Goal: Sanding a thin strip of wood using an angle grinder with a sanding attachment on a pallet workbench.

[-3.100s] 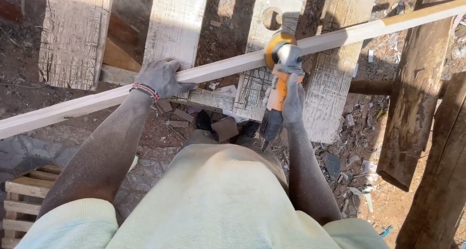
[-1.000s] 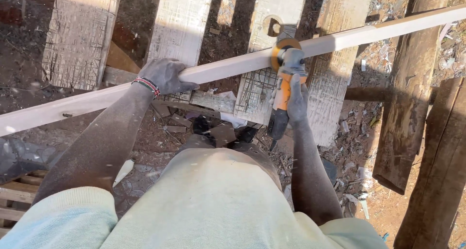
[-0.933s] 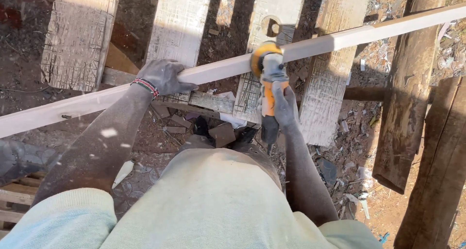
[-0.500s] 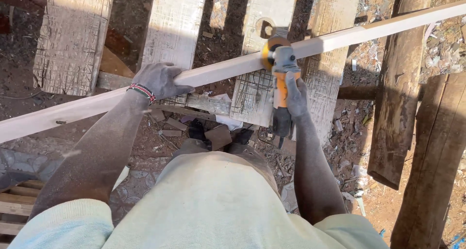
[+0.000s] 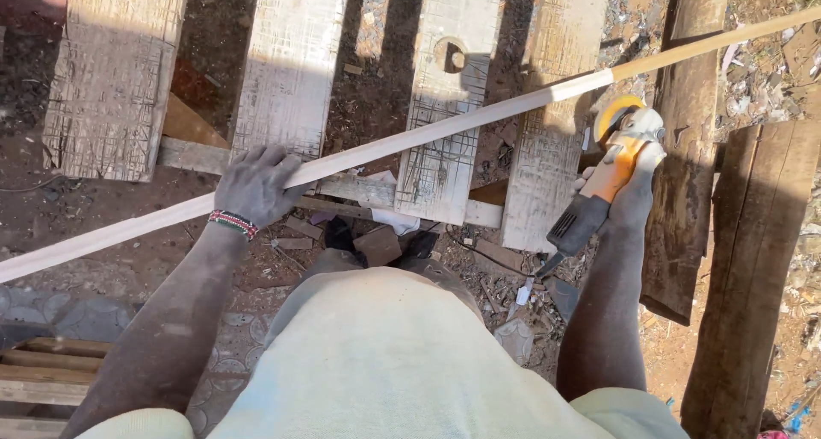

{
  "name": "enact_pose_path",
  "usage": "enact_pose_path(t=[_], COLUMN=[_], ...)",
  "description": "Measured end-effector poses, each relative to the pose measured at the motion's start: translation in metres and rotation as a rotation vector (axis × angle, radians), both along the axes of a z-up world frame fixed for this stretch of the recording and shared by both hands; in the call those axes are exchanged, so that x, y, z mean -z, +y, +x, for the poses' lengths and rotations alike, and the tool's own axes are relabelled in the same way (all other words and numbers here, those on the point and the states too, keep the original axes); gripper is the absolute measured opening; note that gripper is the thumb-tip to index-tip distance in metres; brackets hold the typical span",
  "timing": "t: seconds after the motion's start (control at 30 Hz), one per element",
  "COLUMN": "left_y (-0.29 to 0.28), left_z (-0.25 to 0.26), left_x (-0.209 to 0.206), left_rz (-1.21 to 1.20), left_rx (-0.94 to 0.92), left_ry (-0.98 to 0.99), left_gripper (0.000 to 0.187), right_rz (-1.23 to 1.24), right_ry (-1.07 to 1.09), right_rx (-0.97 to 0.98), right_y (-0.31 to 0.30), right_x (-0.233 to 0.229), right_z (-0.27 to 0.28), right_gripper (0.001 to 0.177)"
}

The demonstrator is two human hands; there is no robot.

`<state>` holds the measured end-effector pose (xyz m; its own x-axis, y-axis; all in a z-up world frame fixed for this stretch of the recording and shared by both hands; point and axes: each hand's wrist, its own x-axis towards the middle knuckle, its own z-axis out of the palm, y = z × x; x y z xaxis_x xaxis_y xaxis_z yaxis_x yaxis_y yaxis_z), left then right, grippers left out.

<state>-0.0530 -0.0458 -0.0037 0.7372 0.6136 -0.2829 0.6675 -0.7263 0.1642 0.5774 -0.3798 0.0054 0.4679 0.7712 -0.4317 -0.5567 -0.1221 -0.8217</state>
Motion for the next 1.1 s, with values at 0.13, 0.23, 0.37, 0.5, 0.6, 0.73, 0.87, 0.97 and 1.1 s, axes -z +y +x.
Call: enact_pose_path(t=[0.13, 0.23, 0.37, 0.5, 0.6, 0.73, 0.87, 0.97, 1.1], left_y=[-0.005, -0.001, 0.003, 0.005, 0.019, 0.016, 0.015, 0.015, 0.009], left_z=[-0.085, -0.161, -0.223, -0.216, -0.141, 0.020, 0.157, 0.187, 0.191], left_x=[0.052, 0.059, 0.014, -0.032, -0.003, 0.062, 0.046, 0.040, 0.037], left_rz=[0.036, 0.218, 0.095, -0.057, -0.163, 0.056, -0.146, -0.150, -0.041], left_rx=[-0.066, -0.042, -0.286, -0.561, -0.416, -0.116, -0.089, -0.081, -0.142], left_ry=[-0.043, -0.061, 0.225, 0.138, 0.141, -0.259, -0.151, -0.070, -0.014], left_gripper=[0.047, 0.060, 0.053, 0.057, 0.112, 0.104, 0.096, 0.081, 0.072], right_rz=[-0.092, -0.050, -0.311, -0.273, -0.528, -0.252, -0.394, -0.345, -0.370], right_ry=[0.011, 0.105, -0.054, 0.000, -0.254, -0.138, -0.362, -0.324, -0.327], right_rx=[0.156, 0.158, 0.318, 0.256, 0.241, 0.107, 0.067, 0.066, 0.035], right_y=[-0.038, -0.052, -0.042, -0.058, -0.052, -0.039, -0.017, 0.003, 0.042], right_x=[-0.007, -0.024, -0.075, -0.059, -0.051, -0.037, -0.027, -0.017, -0.040], right_z=[-0.038, -0.076, -0.140, -0.144, -0.143, -0.139, -0.119, -0.108, -0.103], right_gripper=[0.085, 0.077, 0.070, 0.063, 0.065, 0.063, 0.065, 0.063, 0.072])
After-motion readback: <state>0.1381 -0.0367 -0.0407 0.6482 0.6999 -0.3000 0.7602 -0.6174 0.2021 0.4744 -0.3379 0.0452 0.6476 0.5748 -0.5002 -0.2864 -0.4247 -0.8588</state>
